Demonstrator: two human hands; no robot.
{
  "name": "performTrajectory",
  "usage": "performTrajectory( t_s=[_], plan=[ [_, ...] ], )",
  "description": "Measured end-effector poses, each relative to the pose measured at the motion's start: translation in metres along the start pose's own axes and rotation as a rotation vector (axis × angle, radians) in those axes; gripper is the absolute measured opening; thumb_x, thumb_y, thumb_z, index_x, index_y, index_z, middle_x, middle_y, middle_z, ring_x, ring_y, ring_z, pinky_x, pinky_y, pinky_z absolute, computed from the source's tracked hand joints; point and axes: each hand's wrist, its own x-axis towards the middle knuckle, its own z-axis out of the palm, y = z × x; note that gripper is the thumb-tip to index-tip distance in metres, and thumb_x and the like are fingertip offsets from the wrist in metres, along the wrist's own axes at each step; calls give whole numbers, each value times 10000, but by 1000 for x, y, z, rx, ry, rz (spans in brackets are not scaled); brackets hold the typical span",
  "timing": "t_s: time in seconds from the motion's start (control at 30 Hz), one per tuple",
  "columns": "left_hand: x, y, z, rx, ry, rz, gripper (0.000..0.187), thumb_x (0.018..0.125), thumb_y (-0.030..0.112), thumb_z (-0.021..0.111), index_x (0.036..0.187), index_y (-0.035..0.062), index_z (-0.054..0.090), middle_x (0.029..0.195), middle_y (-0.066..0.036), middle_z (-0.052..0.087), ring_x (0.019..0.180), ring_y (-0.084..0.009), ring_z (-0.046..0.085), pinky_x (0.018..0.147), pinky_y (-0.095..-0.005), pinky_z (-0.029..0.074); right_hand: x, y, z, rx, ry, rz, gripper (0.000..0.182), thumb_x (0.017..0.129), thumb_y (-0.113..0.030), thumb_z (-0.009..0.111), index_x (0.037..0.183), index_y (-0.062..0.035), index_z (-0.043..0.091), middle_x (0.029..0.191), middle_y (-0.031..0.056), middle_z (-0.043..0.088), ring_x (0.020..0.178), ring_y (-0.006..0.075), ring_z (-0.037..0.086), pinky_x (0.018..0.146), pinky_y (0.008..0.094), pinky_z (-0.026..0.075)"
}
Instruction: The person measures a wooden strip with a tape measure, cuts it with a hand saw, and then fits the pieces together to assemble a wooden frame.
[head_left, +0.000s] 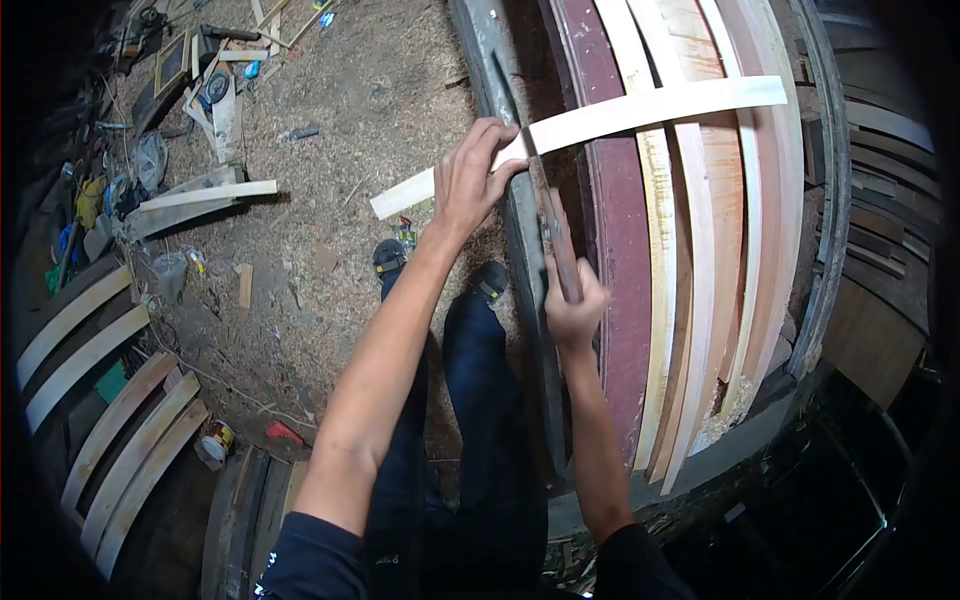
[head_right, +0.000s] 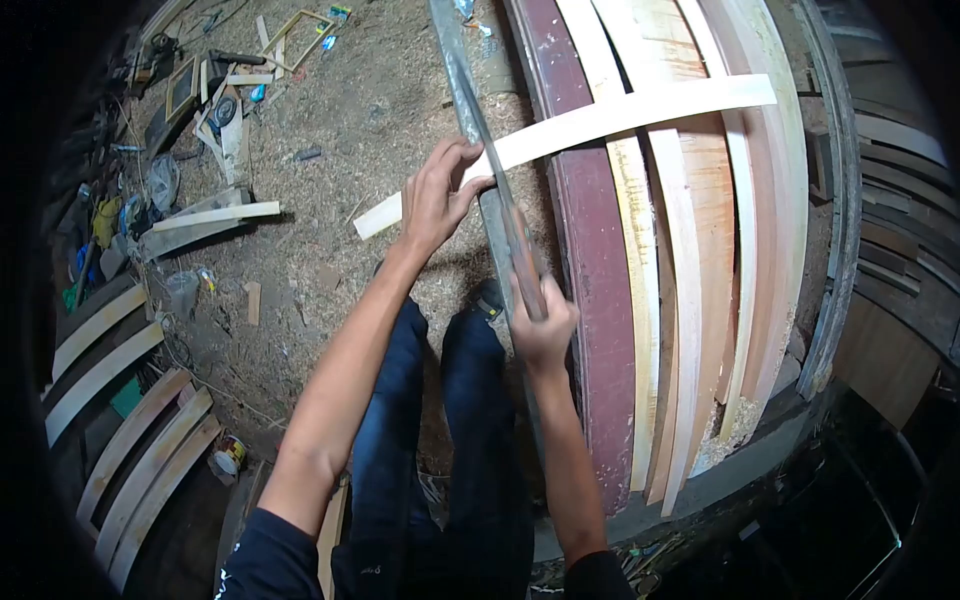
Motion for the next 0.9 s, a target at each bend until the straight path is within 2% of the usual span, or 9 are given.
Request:
performTrajectory(
  t_s=[0.13, 0.2, 0.33, 0.4, 0.53, 0.57, 0.63, 0.73, 0.9],
  plan=[
    [1, 2, 2, 54, 3, -12, 377, 769, 285, 714, 1050, 68, 585, 1120, -80, 595, 910, -316, 634, 701, -386, 519, -28, 18, -28, -117, 13, -124, 323, 821, -128, 698, 625, -3, 474, 503, 116, 350, 450, 95, 358, 416, 304, 318],
    [-1, 0, 2, 60, -14, -20, 378, 773, 286, 711, 1055, 70, 583, 1119, -80, 595, 910, -317, 634, 701, -388, 519, -29, 18, -28, -123, 6, -4, 327, 808, -129, 712, 623, -3, 474, 501, 128, 372, 435, 123, 380, 420, 312, 339],
    [-1, -3, 2, 81, -4, 8, 393, 782, 291, 702, 1079, 72, 568, 1112, -84, 592, 904, -317, 633, 693, -386, 516, -29, 17, -33, -141, -27, -1, 331, 802, -128, 718, 625, -5, 466, 501, 123, 372, 435, 122, 384, 424, 314, 348],
    [-1, 0, 3, 73, 4, 33, 399, 784, 291, 701, 1086, 69, 564, 1107, -85, 591, 900, -316, 632, 688, -385, 513, -30, 17, -44, -135, -55, 14, 325, 786, -134, 719, 626, -19, 461, 515, 164, 419, 398, 236, 428, 425, 329, 374],
    [0, -1, 0, 72, -45, -1, 397, 783, 268, 705, 1086, 57, 558, 1079, -91, 590, 874, -315, 628, 670, -381, 498, -59, 22, -57, -138, -59, 44, 307, 770, -137, 726, 649, -14, 472, 527, 180, 443, 409, 270, 447, 441, 343, 383],
    [3, -3, 0, 67, -45, 55, 392, 782, 259, 707, 1081, 54, 557, 1069, -93, 590, 854, -309, 629, 659, -376, 492, -56, 21, -52, -134, -48, 46, 307, 770, -137, 726, 649, -14, 472, 527, 180, 443, 409, 270, 447, 441, 343, 383],
    [3, -1, -3, 75, -44, 78, 387, 780, 249, 710, 1076, 52, 556, 1058, -93, 589, 829, -299, 628, 650, -372, 489, -31, 10, -33, -121, -19, -15, 328, 800, -139, 717, 639, -7, 464, 500, 133, 380, 449, 92, 386, 424, 315, 337],
    [-1, 1, -1, 64, -49, 52, 380, 767, 236, 714, 1060, 54, 553, 1055, -92, 585, 833, -321, 622, 658, -393, 489, 11, -9, -14, -48, -48, 40, 327, 813, -143, 703, 634, -12, 462, 500, 141, 389, 460, 78, 394, 423, 314, 341],
    [6, 7, -6, 23, -118, -98, 388, 745, 230, 723, 1047, 57, 553, 1061, -95, 574, 857, -355, 611, 674, -422, 488, -24, 23, -37, -48, -35, -48, 306, 810, -114, 697, 635, -14, 467, 500, 144, 401, 464, 78, 429, 431, 308, 357]
  ],
)
